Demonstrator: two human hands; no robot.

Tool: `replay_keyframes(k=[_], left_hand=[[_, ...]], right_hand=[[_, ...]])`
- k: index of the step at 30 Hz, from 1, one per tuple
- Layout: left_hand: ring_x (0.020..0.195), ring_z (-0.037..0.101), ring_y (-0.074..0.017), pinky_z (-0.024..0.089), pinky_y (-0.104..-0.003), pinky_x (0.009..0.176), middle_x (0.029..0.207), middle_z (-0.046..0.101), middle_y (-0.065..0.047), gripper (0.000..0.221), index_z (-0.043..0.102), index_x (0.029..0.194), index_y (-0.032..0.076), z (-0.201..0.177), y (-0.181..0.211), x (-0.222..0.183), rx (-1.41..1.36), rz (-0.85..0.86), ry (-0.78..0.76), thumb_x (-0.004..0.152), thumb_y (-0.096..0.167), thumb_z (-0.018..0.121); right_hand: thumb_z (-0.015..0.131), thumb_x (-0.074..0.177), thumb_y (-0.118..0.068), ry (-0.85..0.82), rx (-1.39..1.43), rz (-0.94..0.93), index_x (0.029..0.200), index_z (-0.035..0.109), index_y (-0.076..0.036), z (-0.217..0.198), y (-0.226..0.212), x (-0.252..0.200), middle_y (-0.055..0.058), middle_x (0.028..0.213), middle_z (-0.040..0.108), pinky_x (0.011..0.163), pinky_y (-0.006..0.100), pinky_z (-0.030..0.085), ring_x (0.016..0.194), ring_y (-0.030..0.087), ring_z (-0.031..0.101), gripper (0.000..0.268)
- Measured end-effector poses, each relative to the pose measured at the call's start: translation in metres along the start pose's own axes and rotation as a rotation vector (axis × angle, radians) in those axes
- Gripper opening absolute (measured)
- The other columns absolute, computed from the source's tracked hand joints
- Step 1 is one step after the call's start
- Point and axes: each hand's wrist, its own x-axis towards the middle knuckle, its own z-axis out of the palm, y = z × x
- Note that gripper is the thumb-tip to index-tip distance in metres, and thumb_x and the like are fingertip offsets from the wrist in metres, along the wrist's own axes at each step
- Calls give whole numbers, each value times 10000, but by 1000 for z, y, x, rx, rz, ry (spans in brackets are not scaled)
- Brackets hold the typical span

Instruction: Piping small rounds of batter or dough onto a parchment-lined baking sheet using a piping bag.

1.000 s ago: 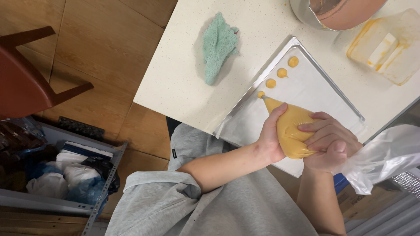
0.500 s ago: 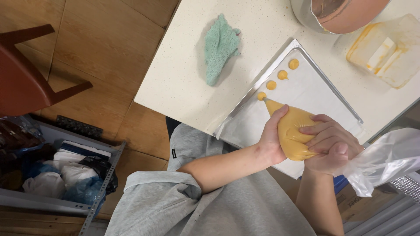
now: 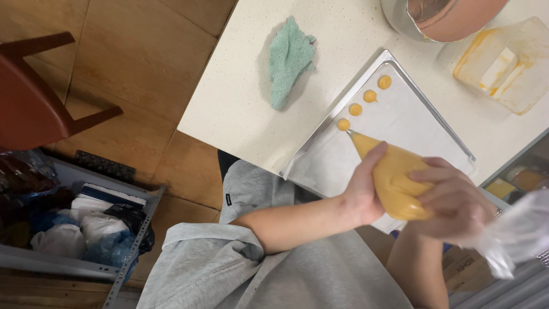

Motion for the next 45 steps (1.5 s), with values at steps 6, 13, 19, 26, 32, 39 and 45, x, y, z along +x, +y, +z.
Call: replay_keyframes(k=[6,13,19,26,32,39,45], left_hand=[[1271,567,-249,464,-412,1107,1356,571,-125,554,478,1416,44,21,-16,-26,37,-62,16,1138,522,461],[1260,578,-274,470,-418,1109,1351,577,-148,579,481,1413,23,-30,-4,-28,-12,-51,51,1126,525,466],[1231,591,-277,485,-420,1066,1336,585,-141,585,505,1397,38,-48,11,-33,-16,-82,52,1087,531,452],[1215,596,-277,493,-421,1056,1320,587,-142,595,499,1396,35,-52,14,-31,-65,-66,-1,1095,545,441],[1207,602,-280,497,-424,1051,1310,590,-150,610,497,1394,22,-51,19,-33,-77,-60,-53,1107,556,425],[1188,607,-268,502,-418,1027,1294,599,-143,627,514,1374,26,-46,25,-34,-21,-57,-13,1073,571,440],[1183,610,-269,507,-417,1022,1289,601,-147,622,517,1367,25,-46,25,-32,-74,-59,-52,1084,573,439]], right_hand=[[265,1109,-381,166,96,69,545,443,-81,-31,-21,-37,119,558,525,973,648,581,730,471,695,664],[312,1120,-366,99,123,94,549,450,-65,18,-38,-35,121,565,517,903,596,594,733,405,710,660],[266,1145,-364,-10,-31,120,542,446,-58,39,-46,-30,88,577,517,902,575,604,740,357,720,700],[253,1125,-312,-42,-53,68,532,426,-72,47,-43,-23,67,563,523,840,539,624,761,329,726,662],[264,1116,-286,-65,-57,22,531,432,-78,52,-38,-21,65,555,523,845,543,618,741,320,722,643],[274,1098,-239,-74,-85,20,534,414,-94,57,-36,-18,50,546,513,787,505,620,703,275,713,599],[278,1067,-186,-39,-76,0,539,414,-99,59,-30,-18,53,537,498,757,498,618,671,257,688,552]])
